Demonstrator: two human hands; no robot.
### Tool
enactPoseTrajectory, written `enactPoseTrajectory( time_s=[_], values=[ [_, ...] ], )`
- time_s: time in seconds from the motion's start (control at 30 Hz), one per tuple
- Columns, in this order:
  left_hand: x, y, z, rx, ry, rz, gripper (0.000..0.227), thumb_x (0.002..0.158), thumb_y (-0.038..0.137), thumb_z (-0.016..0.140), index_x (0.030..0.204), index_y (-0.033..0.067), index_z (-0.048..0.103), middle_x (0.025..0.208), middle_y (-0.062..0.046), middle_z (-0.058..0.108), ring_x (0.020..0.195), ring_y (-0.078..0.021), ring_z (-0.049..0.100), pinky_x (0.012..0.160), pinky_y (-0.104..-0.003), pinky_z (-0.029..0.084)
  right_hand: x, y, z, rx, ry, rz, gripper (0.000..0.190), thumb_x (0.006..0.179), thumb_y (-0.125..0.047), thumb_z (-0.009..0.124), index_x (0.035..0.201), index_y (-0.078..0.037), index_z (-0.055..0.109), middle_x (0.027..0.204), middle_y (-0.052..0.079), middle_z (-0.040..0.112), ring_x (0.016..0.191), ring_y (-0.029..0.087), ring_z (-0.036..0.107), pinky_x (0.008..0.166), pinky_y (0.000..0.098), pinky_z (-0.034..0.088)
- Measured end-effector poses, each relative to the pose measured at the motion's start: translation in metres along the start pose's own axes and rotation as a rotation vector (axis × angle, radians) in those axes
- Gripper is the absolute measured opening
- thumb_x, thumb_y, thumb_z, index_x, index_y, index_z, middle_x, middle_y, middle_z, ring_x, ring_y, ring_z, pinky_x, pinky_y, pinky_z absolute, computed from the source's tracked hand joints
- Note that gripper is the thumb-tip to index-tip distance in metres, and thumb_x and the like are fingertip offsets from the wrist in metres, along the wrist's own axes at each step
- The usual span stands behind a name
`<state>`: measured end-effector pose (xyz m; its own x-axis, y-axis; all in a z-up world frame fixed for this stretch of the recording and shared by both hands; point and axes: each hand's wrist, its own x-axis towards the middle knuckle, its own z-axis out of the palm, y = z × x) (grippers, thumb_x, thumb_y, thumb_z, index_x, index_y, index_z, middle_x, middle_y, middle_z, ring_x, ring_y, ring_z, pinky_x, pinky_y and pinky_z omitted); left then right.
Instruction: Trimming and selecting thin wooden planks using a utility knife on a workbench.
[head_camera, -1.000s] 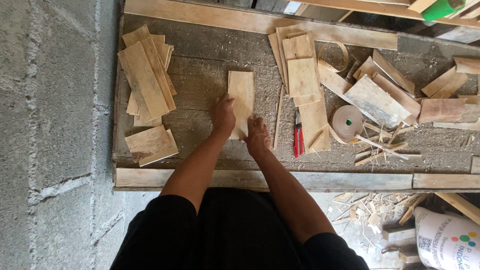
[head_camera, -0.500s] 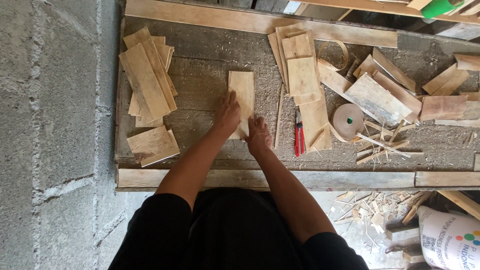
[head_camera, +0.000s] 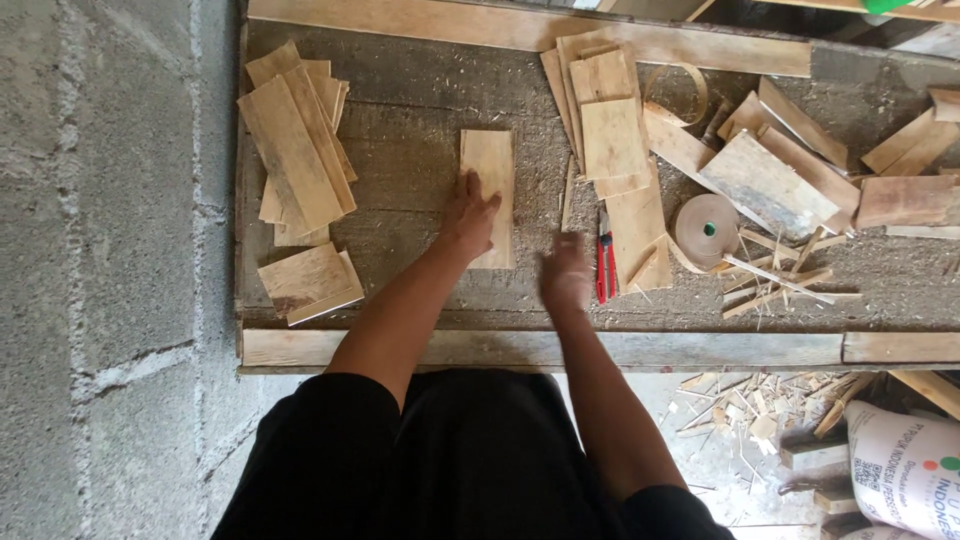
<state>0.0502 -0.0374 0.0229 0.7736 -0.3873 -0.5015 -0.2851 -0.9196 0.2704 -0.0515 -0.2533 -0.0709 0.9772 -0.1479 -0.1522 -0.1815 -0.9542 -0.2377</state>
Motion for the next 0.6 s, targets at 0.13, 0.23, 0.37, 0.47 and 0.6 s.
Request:
enactPoseTrajectory(
  time_s=[0.13,0.23,0.37,0.47,0.6],
  values=[
    [0.004,0.000,-0.002,0.056,-0.031,0.008,0.110,0.075,0.043,0.090,0.162,0.0170,0.028,0.166,-0.033,0.002,0.152,-0.0539,0.005,0.126,-0.054,0.012,-0.017,0.017,-0.062,-0.025,0.096,0.234,0.048,0.091,-0.029,0.072,0.138,-0.019,0.063,0.143,0.019,0.056,0.123,0.033,0.057,0.096,0.0468,0.052],
    [0.002,0.002,-0.009,0.120,-0.070,0.013,0.112,0.076,0.045,0.089,0.163,0.0155,0.024,0.165,-0.035,0.002,0.151,-0.0561,0.005,0.125,-0.053,0.012,-0.020,0.029,-0.080,-0.073,0.114,0.268,0.059,0.082,-0.034,0.081,0.131,-0.009,0.061,0.129,0.021,0.057,0.112,0.038,0.055,0.089,0.0540,0.047],
    [0.007,-0.001,0.001,0.099,-0.053,0.007,0.112,0.076,0.041,0.090,0.163,0.0146,0.025,0.166,-0.035,0.002,0.152,-0.0569,0.006,0.123,-0.052,0.019,-0.020,0.050,-0.066,-0.002,0.094,0.280,0.047,0.091,-0.031,0.079,0.125,-0.006,0.058,0.121,0.018,0.060,0.109,0.037,0.058,0.094,0.0557,0.047],
    [0.008,-0.001,0.003,0.082,-0.032,0.002,0.111,0.075,0.038,0.091,0.163,0.0153,0.027,0.166,-0.034,0.002,0.152,-0.0561,0.007,0.122,-0.052,0.025,-0.018,0.037,-0.083,0.039,0.003,0.316,0.043,0.091,-0.024,0.074,0.122,-0.002,0.054,0.117,0.019,0.059,0.106,0.036,0.059,0.092,0.0541,0.048],
    [0.007,0.000,0.002,0.056,-0.036,-0.023,0.112,0.074,0.035,0.091,0.163,0.0180,0.026,0.166,-0.031,0.001,0.151,-0.0550,0.007,0.112,-0.048,0.040,-0.009,0.026,-0.074,0.182,-0.089,0.534,0.019,0.108,-0.015,0.051,0.118,0.000,0.051,0.113,0.024,0.063,0.092,0.032,0.063,0.080,0.0496,0.053]
  ],
)
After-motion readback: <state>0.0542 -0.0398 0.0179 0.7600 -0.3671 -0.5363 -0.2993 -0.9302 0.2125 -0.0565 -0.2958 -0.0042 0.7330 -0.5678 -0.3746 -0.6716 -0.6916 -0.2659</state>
